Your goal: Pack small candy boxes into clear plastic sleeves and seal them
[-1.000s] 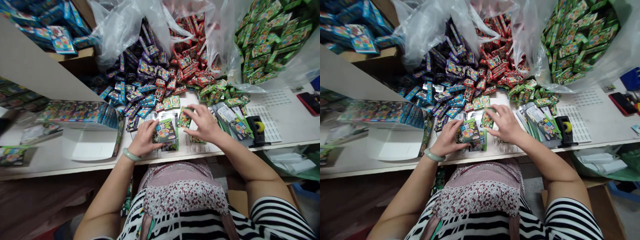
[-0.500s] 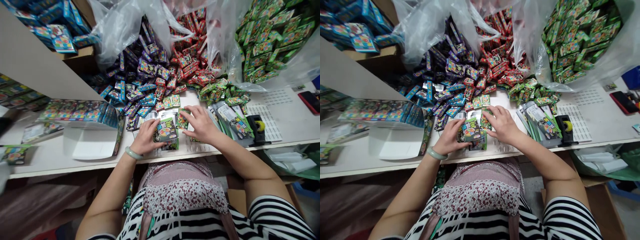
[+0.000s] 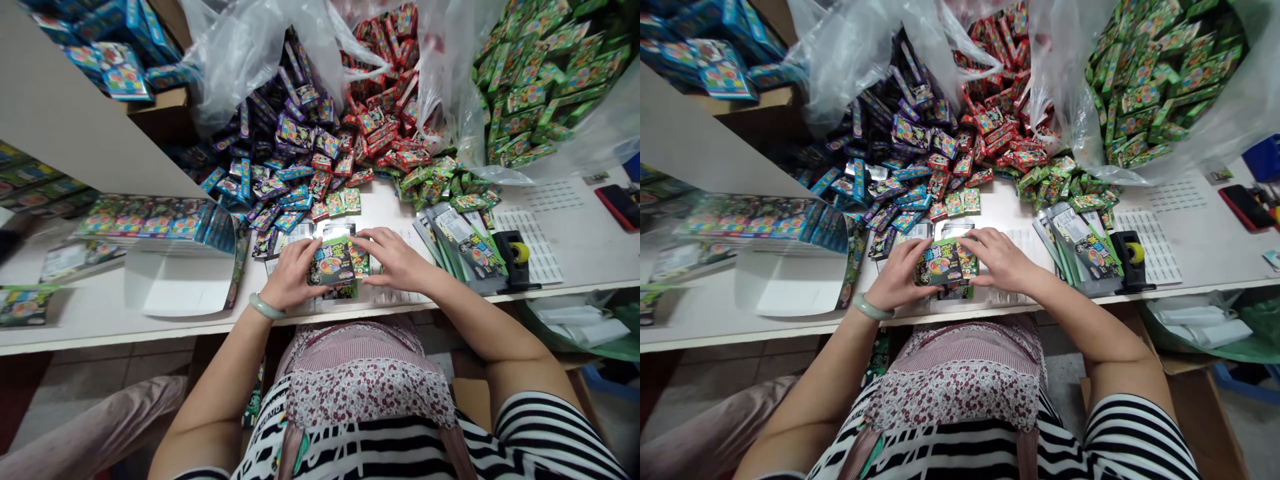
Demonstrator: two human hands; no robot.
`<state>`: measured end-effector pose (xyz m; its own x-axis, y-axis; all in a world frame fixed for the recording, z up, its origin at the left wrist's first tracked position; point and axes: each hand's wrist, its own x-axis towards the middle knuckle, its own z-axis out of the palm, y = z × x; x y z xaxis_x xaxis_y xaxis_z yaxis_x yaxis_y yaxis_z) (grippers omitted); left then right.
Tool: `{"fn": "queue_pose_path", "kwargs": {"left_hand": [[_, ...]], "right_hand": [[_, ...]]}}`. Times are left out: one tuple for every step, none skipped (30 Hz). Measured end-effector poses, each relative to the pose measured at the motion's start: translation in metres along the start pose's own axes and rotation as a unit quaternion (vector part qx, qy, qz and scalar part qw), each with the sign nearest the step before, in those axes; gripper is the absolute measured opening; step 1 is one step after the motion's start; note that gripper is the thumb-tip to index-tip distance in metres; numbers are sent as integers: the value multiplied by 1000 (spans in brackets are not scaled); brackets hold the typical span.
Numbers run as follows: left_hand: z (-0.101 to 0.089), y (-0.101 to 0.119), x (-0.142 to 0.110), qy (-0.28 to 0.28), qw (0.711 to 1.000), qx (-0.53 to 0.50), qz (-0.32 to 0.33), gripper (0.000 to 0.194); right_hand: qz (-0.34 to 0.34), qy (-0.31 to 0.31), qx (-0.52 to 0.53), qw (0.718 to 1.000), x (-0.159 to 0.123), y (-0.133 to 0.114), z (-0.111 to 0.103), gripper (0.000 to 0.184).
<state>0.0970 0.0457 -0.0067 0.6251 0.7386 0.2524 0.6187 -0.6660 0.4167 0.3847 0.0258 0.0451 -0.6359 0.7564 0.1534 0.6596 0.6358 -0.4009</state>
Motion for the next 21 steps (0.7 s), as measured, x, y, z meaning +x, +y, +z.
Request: {"fn": "queue_pose_path", "kwargs": {"left_hand": [[0,0,-1,-6,1000,-5,1,99],[0,0,-1,-12,1000,-10,1,100],[1,0,-2,-18,1000,-16,0,101],[1,1,-2,-23,1000,-21,-1,102],[1,1,-2,-28,999,-25,-2,103],[2,2,-2,-32,999,-27,-1,103],[2,2,-2,-34,999,-27,1,103],[2,3,-2,-33,999,-25,6,102],[1,3,-2,-30,999,-22,10,101],[1,3,-1,-26,999,-18,13,101],[1,3,-1,-22,1000,-15,13,100],[1,3,-1,-17,1000,-12,11,99],[1,3,-1,-10,1000,-9,5,99],[1,4,-1,-2,1000,-5,-2,99],[2,4,-1,6,1000,0,-8,98],[3,4,-1,13,1000,5,-13,98],[5,5,-1,16,1000,7,-13,97],[6,5,-1,15,1000,6,-11,96],[7,4,-2,13,1000,4,-9,96],[8,3,-2,11,1000,2,-9,96],[8,2,-3,13,1000,2,-15,96]], "right_hand": [[-3,-1,11,1000,-1,1,0,73],[-4,0,19,1000,-2,2,0,73],[-2,2,24,1000,-3,2,-1,74],[2,4,25,1000,-4,2,-2,75],[5,6,26,1000,-4,1,-2,75],[3,4,29,1000,-4,1,-3,76],[-4,0,36,999,-4,1,-3,76],[-13,-6,47,999,-3,1,-3,77],[-22,-11,62,998,-3,1,-2,78],[-29,-12,78,996,-2,2,0,81],[-30,-6,94,995,-1,3,3,84],[-21,12,107,994,-1,4,6,87],[-6,36,116,993,-1,3,10,88],[14,59,122,991,-1,1,14,86],[32,76,125,989,-2,-1,19,81],[47,82,129,987,-3,-5,24,73],[56,78,133,986,-4,-10,29,66],[60,67,142,986,-5,-13,34,60],[65,62,156,984,-5,-14,38,56],[78,73,175,979,-5,-13,41,52],[101,101,196,970,-3,-7,44,50]]}}
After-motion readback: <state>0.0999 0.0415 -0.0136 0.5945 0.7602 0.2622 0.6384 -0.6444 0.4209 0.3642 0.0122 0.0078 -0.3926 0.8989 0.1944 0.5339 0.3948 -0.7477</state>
